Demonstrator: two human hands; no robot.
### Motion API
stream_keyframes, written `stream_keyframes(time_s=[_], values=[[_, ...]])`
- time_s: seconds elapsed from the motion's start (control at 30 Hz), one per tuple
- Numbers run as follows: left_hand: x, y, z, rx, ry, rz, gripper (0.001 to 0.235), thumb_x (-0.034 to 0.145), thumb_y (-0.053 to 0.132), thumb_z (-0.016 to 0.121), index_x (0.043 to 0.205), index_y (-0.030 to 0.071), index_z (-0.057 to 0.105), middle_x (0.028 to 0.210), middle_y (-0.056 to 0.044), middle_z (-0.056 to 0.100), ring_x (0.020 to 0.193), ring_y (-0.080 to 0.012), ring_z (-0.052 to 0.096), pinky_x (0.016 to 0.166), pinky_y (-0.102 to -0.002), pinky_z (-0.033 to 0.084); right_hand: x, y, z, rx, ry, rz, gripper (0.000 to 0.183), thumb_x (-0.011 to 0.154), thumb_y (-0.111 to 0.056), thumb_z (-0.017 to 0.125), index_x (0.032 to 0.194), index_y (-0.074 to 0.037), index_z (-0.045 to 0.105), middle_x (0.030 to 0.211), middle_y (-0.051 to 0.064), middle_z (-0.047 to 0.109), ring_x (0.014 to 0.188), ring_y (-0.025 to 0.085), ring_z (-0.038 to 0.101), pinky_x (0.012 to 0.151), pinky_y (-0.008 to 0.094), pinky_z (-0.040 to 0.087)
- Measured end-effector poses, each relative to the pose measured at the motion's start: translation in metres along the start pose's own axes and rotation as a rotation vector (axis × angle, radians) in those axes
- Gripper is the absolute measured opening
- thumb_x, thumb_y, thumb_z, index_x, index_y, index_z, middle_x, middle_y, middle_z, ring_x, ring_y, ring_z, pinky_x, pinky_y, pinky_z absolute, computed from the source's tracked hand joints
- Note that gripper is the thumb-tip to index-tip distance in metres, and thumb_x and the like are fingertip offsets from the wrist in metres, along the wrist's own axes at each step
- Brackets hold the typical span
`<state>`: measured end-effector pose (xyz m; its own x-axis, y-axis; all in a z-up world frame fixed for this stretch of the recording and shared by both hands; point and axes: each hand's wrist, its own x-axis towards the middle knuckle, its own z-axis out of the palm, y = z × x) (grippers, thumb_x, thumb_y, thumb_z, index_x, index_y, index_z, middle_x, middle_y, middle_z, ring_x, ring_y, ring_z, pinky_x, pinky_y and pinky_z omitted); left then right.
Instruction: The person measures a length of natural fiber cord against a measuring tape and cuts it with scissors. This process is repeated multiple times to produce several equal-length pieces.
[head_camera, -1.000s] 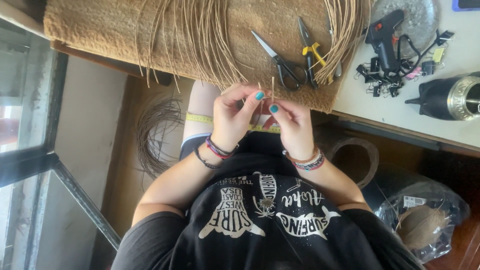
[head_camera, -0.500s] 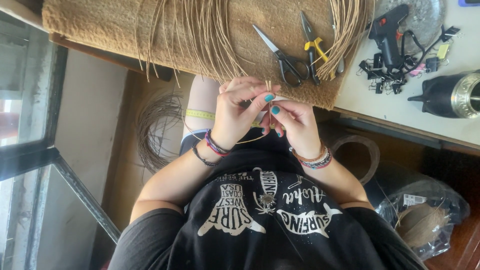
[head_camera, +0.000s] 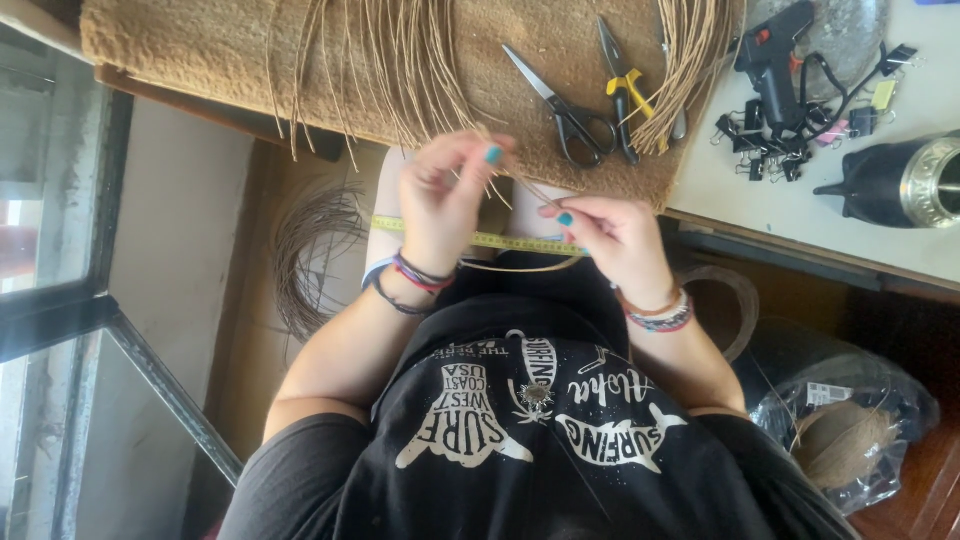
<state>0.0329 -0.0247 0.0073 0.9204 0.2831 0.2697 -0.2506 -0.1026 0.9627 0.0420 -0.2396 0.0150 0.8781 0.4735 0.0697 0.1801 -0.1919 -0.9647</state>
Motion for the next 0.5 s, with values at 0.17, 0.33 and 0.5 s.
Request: stream_keyframes(time_s=[0.17,0.33,0.5], values=[[0.019,0.009,-0.042,-0.170,0.244,-0.022,0.018,0.103,0.024,0.062,0.103,0.011,0.074,0.090,-0.003,0.074,0.085,-0.0125,0.069,0.093,-0.034,0.060,-0.012,0.004,-0.049,-0.354,-0.211,0.215,0.019,0.101,-0.009,0.062,0.106,-0.010,0.080,0.073,0.001,0.073,0.061,0.008,0.064,0.061,0.022,0.052],[0.016,0.009,-0.062,-0.107,0.239,-0.106,0.020,0.101,0.027,0.064,0.097,0.011,0.075,0.091,-0.003,0.075,0.088,-0.0125,0.070,0.091,-0.031,0.058,-0.012,0.002,-0.059,-0.358,-0.339,0.331,0.021,0.096,-0.011,0.061,0.099,-0.011,0.082,0.077,0.000,0.074,0.060,0.007,0.064,0.063,0.022,0.049],[0.014,0.018,-0.085,0.622,0.151,0.230,0.026,0.105,0.032,0.060,0.101,0.011,0.075,0.102,0.000,0.077,0.087,-0.0140,0.071,0.083,-0.034,0.049,-0.007,0.006,-0.050,-0.430,-0.412,0.292,0.017,0.095,-0.017,0.066,0.098,-0.011,0.081,0.068,-0.002,0.073,0.053,0.006,0.058,0.055,0.021,0.046]])
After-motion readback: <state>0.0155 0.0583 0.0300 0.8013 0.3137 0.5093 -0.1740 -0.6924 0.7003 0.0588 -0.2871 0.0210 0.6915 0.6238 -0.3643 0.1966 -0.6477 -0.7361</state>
